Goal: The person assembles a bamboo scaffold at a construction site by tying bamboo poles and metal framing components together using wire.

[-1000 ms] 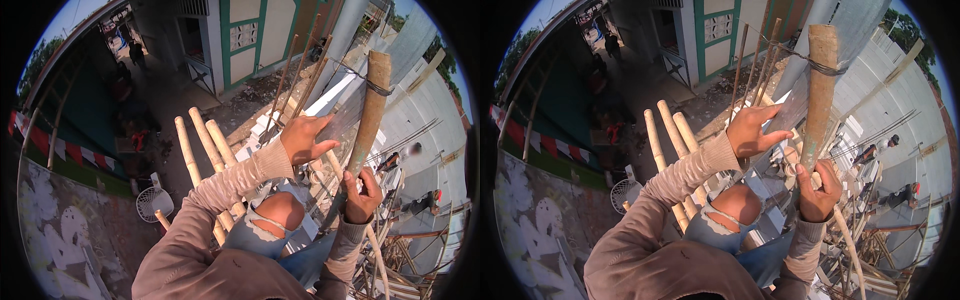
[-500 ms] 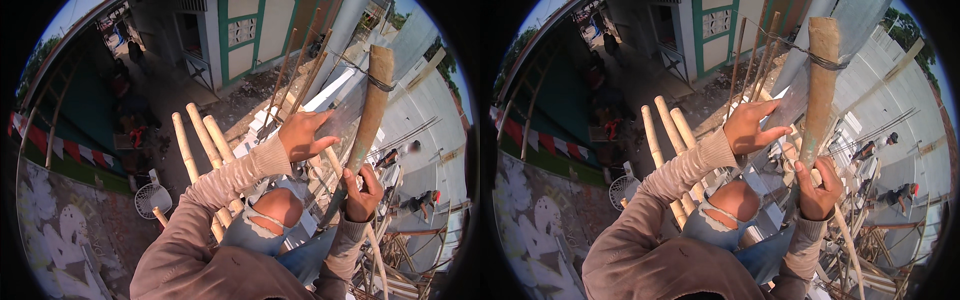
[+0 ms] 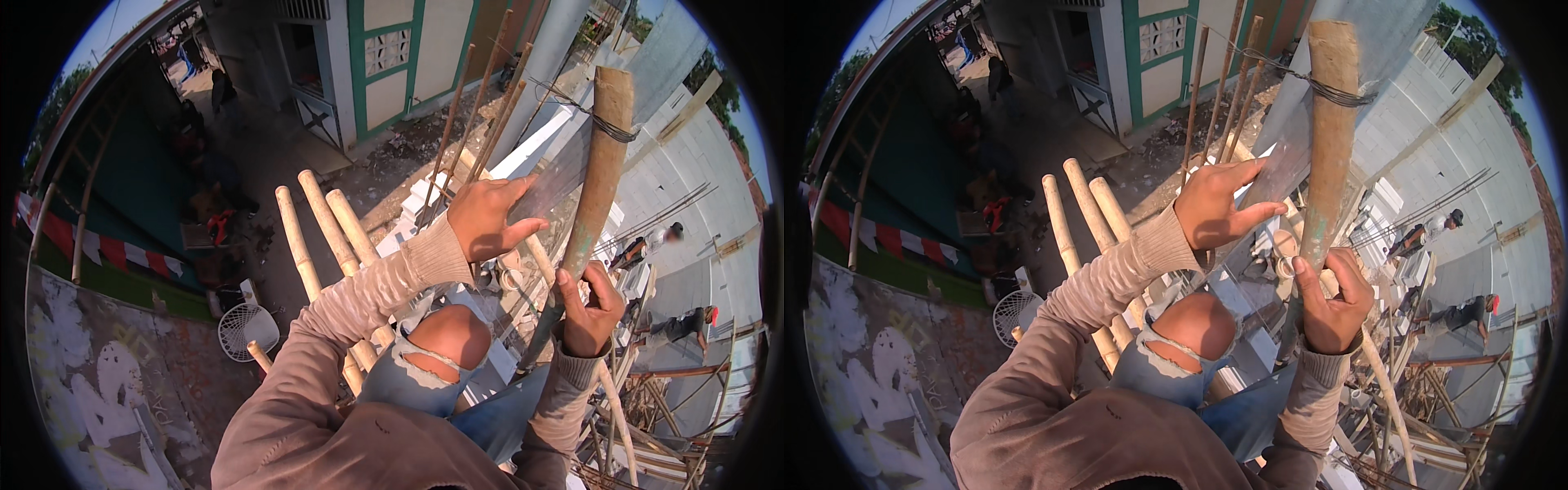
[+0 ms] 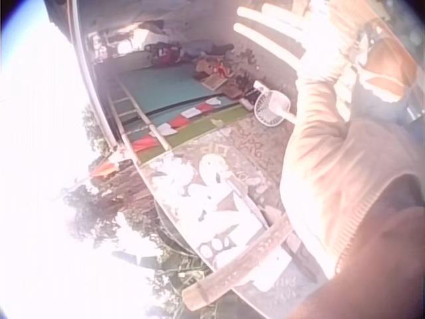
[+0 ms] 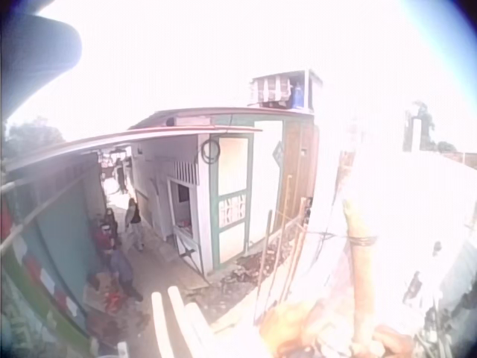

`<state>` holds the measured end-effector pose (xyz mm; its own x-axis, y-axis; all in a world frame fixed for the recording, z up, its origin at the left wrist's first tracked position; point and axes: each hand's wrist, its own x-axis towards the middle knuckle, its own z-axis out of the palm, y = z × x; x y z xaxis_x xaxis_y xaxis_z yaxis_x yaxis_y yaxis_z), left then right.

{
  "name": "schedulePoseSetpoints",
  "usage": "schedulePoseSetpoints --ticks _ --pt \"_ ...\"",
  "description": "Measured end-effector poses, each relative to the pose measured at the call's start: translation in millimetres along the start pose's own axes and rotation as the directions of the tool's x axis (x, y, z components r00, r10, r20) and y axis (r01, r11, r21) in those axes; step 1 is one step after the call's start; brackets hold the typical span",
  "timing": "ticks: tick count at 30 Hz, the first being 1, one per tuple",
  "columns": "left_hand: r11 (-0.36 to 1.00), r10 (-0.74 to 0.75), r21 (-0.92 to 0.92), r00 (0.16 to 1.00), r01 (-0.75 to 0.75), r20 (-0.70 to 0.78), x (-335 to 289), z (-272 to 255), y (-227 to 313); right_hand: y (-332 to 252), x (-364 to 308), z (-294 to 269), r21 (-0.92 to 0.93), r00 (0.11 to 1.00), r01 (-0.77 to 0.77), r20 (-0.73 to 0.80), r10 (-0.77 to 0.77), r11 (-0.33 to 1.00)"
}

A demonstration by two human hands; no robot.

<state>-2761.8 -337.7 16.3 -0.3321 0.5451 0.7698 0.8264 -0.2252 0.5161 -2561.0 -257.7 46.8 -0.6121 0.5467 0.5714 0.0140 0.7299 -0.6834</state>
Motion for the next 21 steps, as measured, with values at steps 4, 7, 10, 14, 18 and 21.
schedulePoseSetpoints --ticks 4,7,10,14,18,21 --pt "0.999 -0.033 0.024 0.999 0.033 0.009 -0.8 1.7 -2.4 2.4 -0.9 2.3 0.028 1.000 -0.015 -0.011 0.015 0.999" --pt "1.000 -0.030 0.009 0.999 0.030 0.012 -1.1 1.9 -3.8 2.4 0.0 3.8 0.026 1.000 0.008 -0.015 -0.007 1.000" --pt "0.998 -0.054 -0.028 0.998 0.055 0.040 0.2 0.7 -2.8 3.4 -1.1 2.6 0.026 1.000 -0.008 -0.006 0.008 1.000" --pt "0.998 -0.059 -0.032 0.997 0.060 0.043 1.2 -4.8 2.1 4.0 -1.1 0.3 0.042 0.999 -0.047 0.009 0.046 0.998" --pt "0.992 -0.077 -0.103 0.995 0.070 -0.063 2.5 -5.6 8.2 7.8 -4.6 2.1 0.142 0.990 -0.137 -0.014 0.141 0.980" --pt "0.990 -0.091 -0.115 0.994 0.084 -0.055 1.4 -7.7 10.8 6.3 -5.0 4.2 0.167 0.990 -0.127 -0.044 0.136 0.978"
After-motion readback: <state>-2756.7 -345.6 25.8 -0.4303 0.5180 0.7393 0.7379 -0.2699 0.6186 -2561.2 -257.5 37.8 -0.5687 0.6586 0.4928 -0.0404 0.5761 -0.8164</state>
